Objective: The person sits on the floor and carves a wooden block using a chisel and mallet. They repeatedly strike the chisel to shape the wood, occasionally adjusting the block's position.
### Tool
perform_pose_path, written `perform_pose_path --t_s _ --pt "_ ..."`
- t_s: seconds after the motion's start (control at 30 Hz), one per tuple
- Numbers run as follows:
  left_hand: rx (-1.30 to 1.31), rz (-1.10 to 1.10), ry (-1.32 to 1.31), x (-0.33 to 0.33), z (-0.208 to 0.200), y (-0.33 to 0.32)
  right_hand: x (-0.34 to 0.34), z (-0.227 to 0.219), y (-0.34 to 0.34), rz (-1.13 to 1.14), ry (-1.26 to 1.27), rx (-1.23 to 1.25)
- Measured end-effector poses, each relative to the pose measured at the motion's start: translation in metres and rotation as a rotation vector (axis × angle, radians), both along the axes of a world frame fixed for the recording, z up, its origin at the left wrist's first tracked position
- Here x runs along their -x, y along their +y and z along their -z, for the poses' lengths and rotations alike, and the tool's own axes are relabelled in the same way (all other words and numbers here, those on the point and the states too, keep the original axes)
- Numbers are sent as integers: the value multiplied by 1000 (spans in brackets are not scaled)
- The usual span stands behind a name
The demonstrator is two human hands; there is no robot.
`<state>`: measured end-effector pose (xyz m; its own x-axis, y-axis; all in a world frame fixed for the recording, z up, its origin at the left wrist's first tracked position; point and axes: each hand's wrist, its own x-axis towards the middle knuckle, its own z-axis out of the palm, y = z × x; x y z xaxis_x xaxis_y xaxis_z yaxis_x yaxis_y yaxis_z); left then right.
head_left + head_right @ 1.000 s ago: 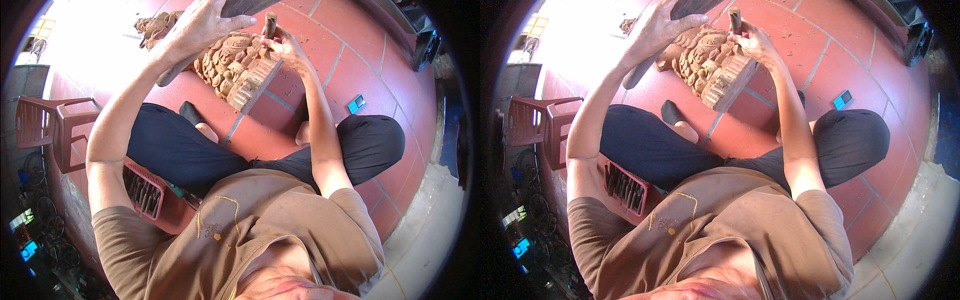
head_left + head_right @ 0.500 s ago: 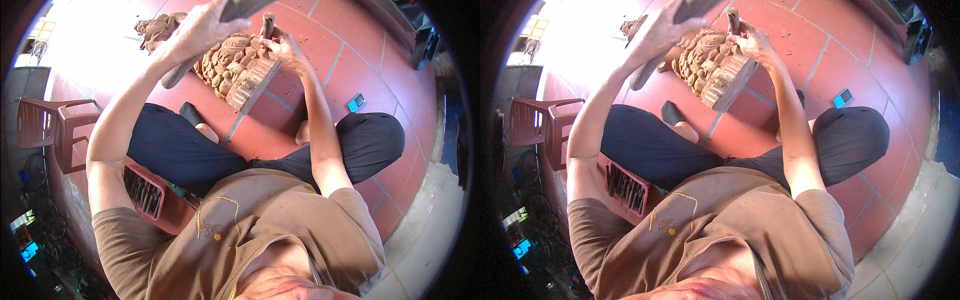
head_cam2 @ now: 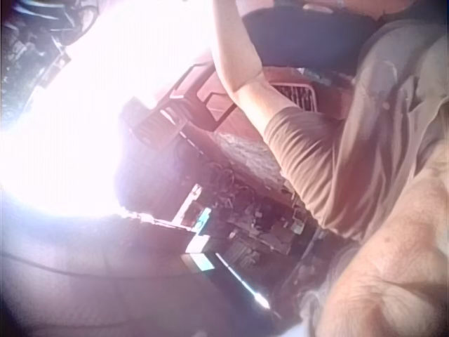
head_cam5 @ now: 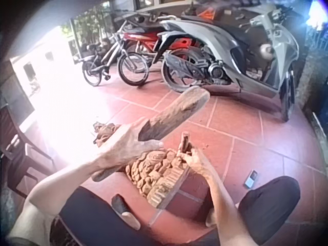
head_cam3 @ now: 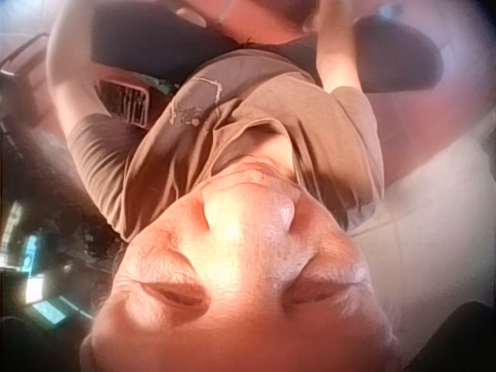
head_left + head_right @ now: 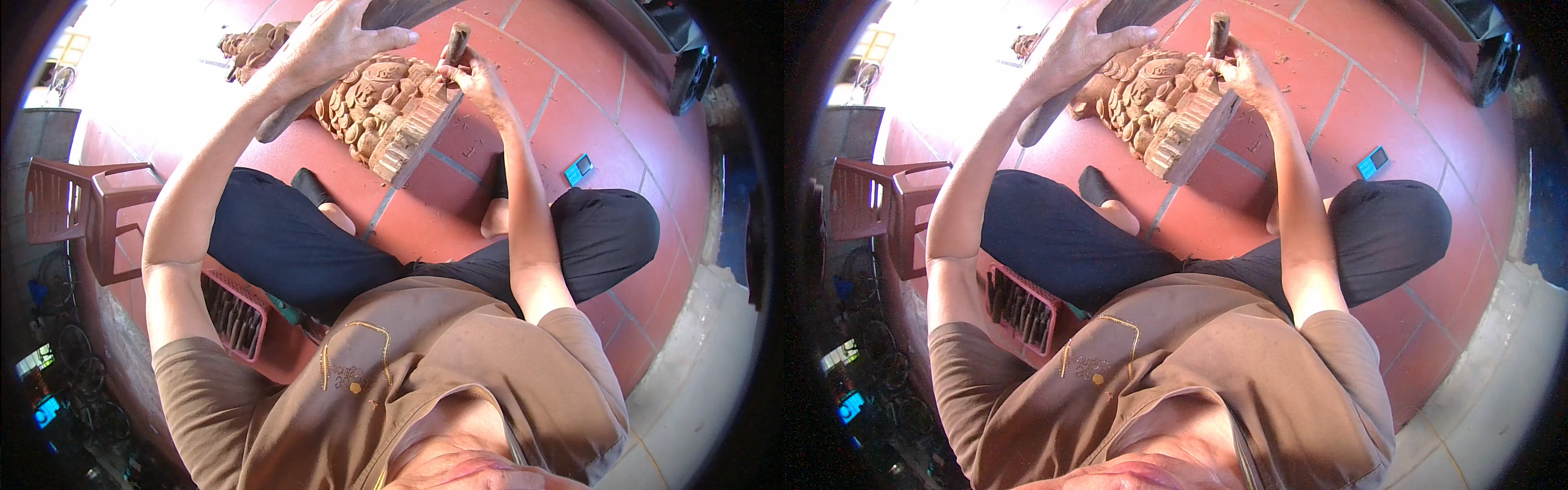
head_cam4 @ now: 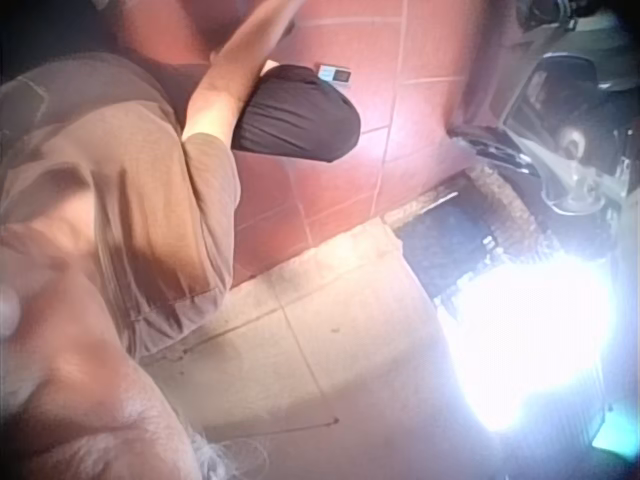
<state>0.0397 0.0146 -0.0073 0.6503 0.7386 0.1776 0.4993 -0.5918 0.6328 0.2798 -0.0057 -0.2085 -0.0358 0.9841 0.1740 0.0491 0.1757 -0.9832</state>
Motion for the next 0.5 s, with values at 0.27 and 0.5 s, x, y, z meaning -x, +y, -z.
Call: perform_pose_path --t_s 0.27,0.5 --pt "-142 28 419 7 59 29 5 -3 4 19 -115 19" --pt "23 -60 97 -1 8 5 2 7 8 28 -116 43"
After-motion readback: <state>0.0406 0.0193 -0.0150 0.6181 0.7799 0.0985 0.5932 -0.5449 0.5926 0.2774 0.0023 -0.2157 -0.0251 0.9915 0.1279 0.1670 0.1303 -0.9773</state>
